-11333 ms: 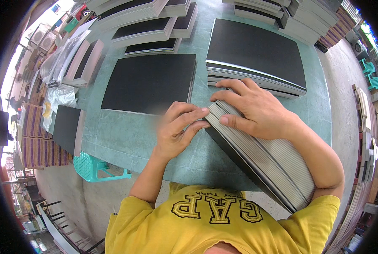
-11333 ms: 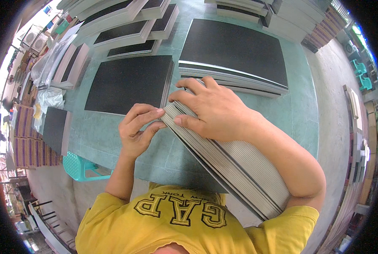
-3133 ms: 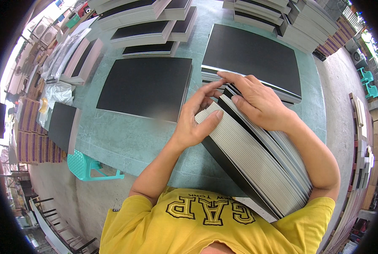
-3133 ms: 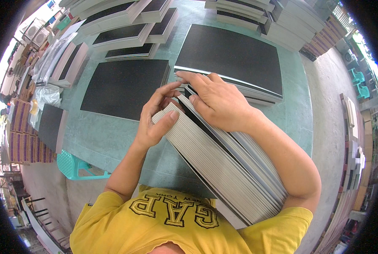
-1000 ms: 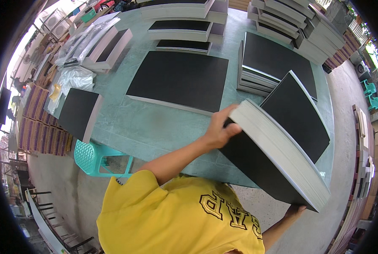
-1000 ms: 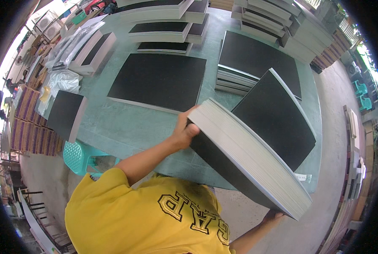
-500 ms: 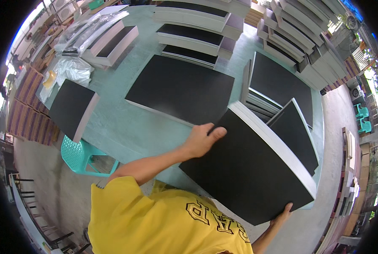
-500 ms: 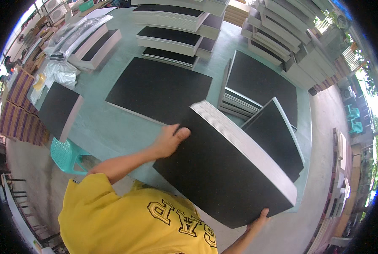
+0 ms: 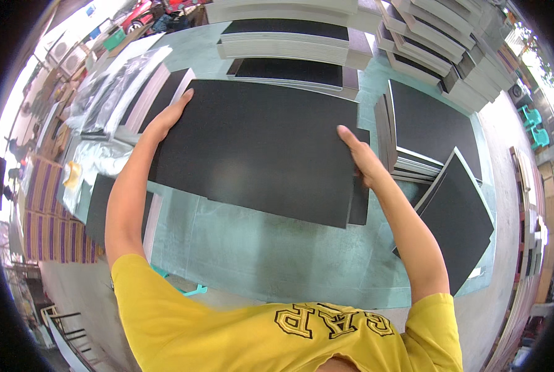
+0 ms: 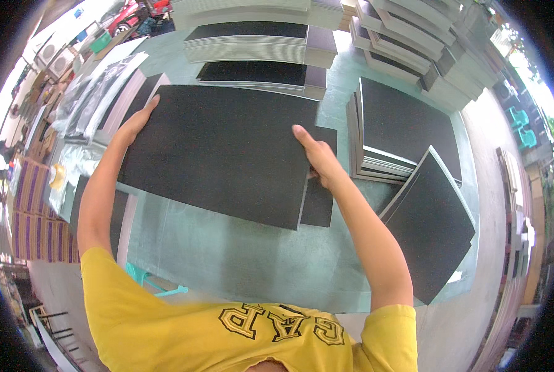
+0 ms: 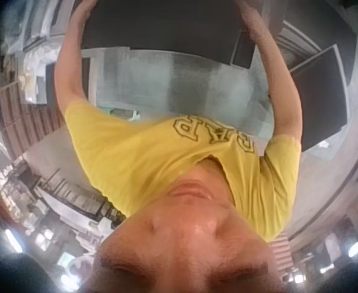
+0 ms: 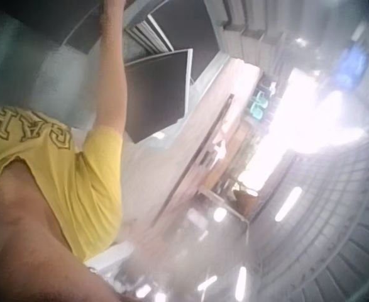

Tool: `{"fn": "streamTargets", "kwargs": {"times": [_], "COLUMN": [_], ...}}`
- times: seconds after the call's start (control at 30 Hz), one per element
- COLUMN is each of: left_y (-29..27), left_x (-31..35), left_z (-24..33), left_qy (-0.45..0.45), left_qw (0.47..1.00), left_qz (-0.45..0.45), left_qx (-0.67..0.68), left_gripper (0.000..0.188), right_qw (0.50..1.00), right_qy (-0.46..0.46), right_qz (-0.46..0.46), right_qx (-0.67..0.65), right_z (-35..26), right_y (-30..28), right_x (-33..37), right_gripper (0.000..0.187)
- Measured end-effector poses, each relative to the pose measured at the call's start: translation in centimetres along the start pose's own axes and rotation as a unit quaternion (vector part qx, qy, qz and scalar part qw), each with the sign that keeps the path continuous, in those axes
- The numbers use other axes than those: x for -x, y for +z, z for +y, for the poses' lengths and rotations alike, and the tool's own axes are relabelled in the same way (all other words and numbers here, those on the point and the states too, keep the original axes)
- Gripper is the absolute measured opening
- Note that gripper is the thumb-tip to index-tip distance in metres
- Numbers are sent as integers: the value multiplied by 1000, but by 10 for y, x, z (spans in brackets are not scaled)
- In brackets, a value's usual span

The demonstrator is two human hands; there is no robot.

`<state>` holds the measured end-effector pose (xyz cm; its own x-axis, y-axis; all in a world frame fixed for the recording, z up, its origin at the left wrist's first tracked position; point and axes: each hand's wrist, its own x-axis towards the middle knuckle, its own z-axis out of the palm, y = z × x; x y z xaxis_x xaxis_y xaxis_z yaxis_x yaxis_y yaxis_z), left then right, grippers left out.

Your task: The person organizes stacks of dark-covered paper booklets by lifting entire stacks and placing them onto other piles to create taller uniform stacks, then aligns the edges by hand.

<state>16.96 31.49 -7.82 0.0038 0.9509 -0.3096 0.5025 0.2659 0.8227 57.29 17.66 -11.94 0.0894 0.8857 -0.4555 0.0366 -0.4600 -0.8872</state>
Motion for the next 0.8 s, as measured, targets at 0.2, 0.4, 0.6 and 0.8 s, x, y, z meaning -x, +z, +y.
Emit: {"fn": "streamTargets", "kwargs": {"times": [0.2, 0.4, 0.6, 0.8], "left_y": [26, 25, 24, 27], "left_x": [-50, -50, -36, -24], "left_z": [-97, -80, -69, -91], "left_qy": [-25, -77, -103, -67], "left_qw": [997, 997, 994, 985], "left_qz": [69, 3, -22, 90], "left_qx": [-17, 6, 8, -132], "left_gripper": [90, 93, 90, 85], "right_qw": [996, 989, 989, 905], "right_qy": [46, 50, 53, 71], "right_qz": [-5, -11, -45, -42], "right_qx": [80, 141, 131, 417], "right_z": [20, 15, 21, -7], "right_y": [17, 8, -7, -5], "right_x": [-50, -54, -48, -33], "right_gripper": [81, 83, 86, 90]}}
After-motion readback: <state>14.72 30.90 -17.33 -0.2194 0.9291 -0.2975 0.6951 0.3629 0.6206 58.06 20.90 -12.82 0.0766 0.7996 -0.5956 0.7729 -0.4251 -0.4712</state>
